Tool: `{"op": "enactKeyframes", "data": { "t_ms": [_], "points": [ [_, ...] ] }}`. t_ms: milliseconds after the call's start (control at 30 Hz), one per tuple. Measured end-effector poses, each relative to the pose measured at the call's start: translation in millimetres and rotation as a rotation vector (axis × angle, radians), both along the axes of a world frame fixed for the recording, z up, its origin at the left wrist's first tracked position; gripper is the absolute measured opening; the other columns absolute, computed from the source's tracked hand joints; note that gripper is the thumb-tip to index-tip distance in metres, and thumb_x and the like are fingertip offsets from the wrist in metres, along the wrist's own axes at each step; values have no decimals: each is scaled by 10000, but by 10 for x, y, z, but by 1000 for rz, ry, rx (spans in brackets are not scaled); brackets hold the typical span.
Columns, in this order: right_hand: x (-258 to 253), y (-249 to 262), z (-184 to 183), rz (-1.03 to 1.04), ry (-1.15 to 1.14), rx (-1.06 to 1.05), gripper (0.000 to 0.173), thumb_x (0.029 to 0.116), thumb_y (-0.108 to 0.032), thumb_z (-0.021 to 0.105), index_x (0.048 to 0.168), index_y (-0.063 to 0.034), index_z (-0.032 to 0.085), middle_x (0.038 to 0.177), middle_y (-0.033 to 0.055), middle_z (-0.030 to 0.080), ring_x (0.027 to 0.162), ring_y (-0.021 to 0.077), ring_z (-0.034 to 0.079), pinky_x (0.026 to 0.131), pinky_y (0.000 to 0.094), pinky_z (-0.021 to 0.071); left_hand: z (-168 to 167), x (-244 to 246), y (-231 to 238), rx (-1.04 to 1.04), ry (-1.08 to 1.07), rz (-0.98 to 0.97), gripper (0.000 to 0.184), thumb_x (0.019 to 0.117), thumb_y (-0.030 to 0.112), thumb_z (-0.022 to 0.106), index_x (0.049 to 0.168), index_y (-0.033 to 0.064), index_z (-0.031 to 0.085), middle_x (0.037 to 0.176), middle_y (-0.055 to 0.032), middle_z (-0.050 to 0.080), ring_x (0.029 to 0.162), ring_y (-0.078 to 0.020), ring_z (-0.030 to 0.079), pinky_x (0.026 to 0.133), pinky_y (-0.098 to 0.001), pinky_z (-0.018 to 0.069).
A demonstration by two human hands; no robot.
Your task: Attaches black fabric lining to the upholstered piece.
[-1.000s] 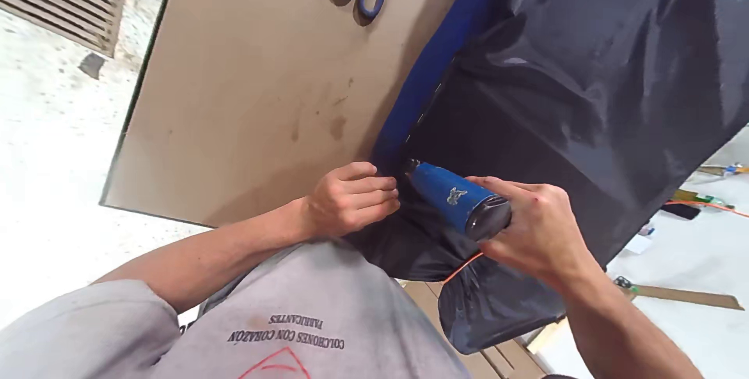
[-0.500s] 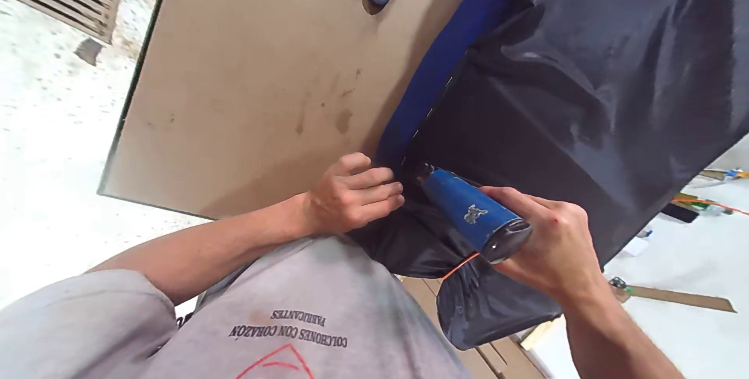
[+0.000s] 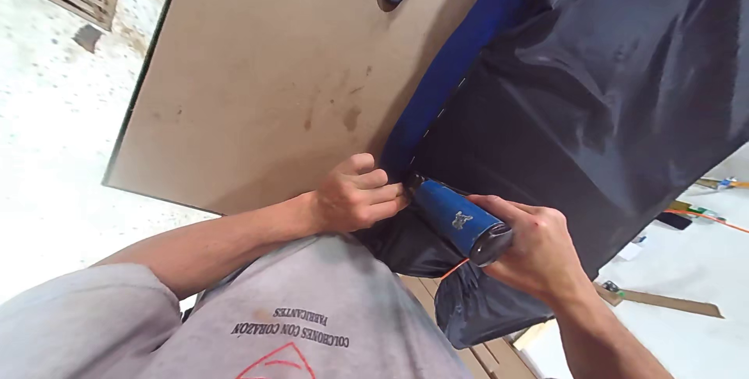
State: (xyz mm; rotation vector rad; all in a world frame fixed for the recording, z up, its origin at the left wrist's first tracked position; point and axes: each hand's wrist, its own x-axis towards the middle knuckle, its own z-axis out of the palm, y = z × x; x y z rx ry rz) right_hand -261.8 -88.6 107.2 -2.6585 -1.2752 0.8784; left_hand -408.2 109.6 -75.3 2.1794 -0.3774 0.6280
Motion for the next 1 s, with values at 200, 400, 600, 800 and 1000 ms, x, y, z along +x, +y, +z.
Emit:
{"op": "enactKeyframes", "data": {
  "t_ms": [200,400,600,800,1000],
  "points": [
    [10,-14,-8,-17,19,-2,403,817,-418,629,1068,-127,752,785,40,745,678,172,707,538,412,505,11,14,10,27,-9,-17,241,1008,102,539,1035,183,765,1010,8,778,835,-167,640,959,-383,394],
    [-8,13,-2,-35,7,-47,397,798,-421,619,1049,-147,760,779,35,740,691,193,710,551,450,504,69,107,101,112,-39,-110,250,1021,95,550,1047,185,781,872,2,750,757,-178,613,900,-391,409],
    [-56,59,24,-75,0,-118,394,774,-407,619,1045,-160,764,755,41,724,688,234,705,544,489,488,212,133,90,246,-43,-201,268,1023,46,513,1060,137,763,865,-25,721,752,-204,601,826,-394,423],
    [-78,54,22,-111,9,-127,382,773,-409,629,1037,-168,761,763,35,725,704,230,708,556,494,489,119,69,22,154,-123,-151,224,1014,39,535,1007,70,758,898,-59,748,706,-198,594,735,-370,426],
    [-114,39,20,-117,-3,-105,383,786,-417,631,1042,-165,764,761,33,729,705,215,710,561,480,498,-89,-24,-110,-48,-130,-9,224,995,78,575,1072,114,783,888,-62,773,695,-180,618,749,-354,429]
  ]
}}
